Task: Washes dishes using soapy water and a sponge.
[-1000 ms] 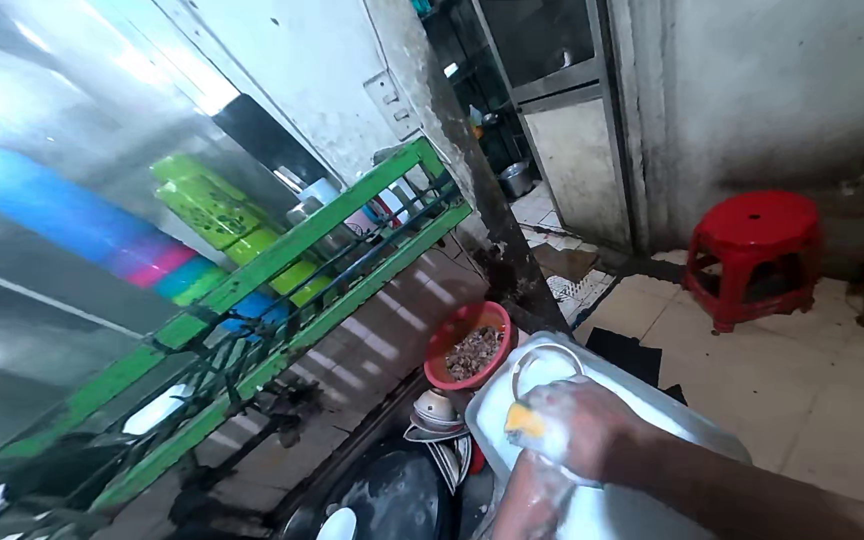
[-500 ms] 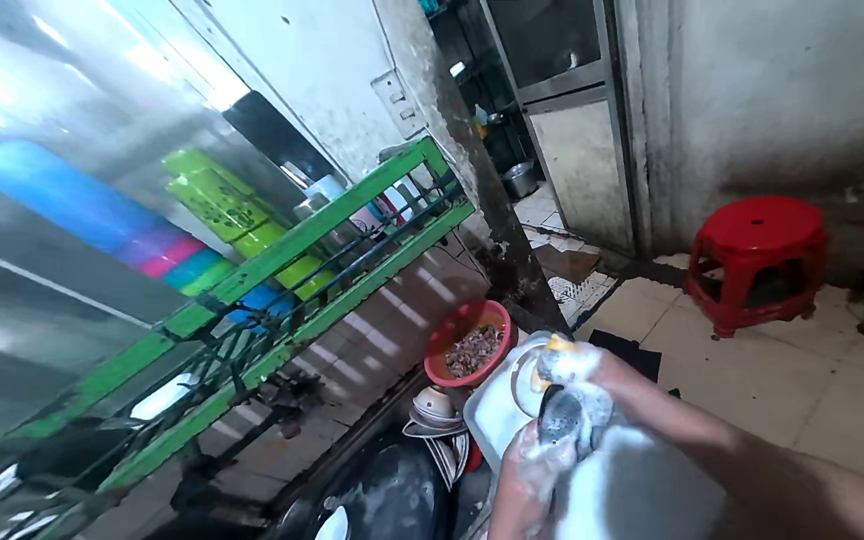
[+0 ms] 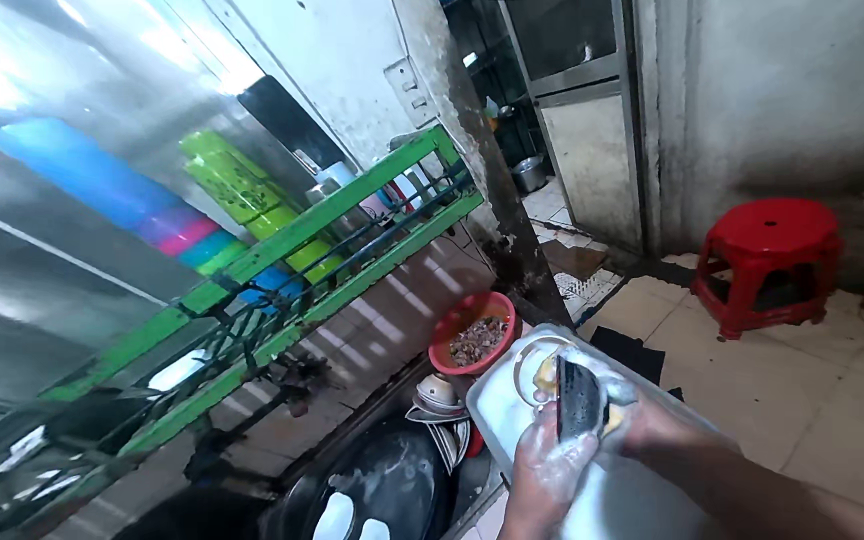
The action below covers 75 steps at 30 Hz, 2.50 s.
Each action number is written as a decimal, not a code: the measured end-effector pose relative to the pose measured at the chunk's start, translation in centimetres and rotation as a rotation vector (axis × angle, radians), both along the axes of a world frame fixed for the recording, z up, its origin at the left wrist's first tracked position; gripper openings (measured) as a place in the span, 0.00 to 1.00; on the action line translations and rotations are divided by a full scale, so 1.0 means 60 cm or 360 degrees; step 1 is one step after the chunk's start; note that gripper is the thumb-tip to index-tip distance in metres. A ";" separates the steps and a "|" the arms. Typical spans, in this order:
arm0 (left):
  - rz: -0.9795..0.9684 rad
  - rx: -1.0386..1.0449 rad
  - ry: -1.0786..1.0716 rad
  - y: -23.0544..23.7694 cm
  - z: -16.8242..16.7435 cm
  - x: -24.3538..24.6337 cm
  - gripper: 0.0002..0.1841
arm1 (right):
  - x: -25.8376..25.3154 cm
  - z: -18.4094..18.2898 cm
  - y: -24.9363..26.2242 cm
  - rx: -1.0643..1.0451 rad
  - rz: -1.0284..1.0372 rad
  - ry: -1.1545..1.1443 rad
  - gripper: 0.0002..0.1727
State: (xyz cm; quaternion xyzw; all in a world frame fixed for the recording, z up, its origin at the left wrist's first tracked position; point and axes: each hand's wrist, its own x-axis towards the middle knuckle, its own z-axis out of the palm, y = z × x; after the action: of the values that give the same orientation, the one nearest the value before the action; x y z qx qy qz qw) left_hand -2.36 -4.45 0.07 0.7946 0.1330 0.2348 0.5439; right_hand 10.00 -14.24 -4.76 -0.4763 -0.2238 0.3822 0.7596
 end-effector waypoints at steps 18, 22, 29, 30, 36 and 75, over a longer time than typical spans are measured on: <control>0.0634 -0.1392 -0.0299 0.050 -0.035 0.038 0.10 | 0.002 0.028 0.020 -0.0409 -0.0099 -0.1781 0.16; 0.0567 -0.1483 -0.0373 0.057 -0.033 0.027 0.10 | 0.041 0.030 0.007 -0.0341 -0.0002 -0.1957 0.12; 0.0471 -0.1346 -0.0168 0.068 -0.037 0.029 0.10 | 0.012 0.015 0.022 -0.0214 -0.0144 -0.2350 0.11; 0.0469 -0.1371 -0.0177 0.073 -0.040 0.027 0.10 | 0.015 0.005 0.019 -0.0109 -0.0133 -0.2446 0.10; 0.0321 -0.1450 -0.0182 0.073 -0.057 0.027 0.12 | 0.059 0.029 0.007 -0.0462 0.0040 -0.2241 0.09; 0.0264 -0.0113 0.0230 0.075 -0.055 0.062 0.21 | -0.007 0.035 0.059 -0.0863 0.0214 -0.1582 0.16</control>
State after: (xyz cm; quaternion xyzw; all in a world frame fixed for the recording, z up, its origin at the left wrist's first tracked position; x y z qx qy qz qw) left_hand 1.38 0.06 -3.24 0.7760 0.2453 0.2162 0.5394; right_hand 9.57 -10.68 -2.66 -0.7615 -0.4781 0.2033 0.3876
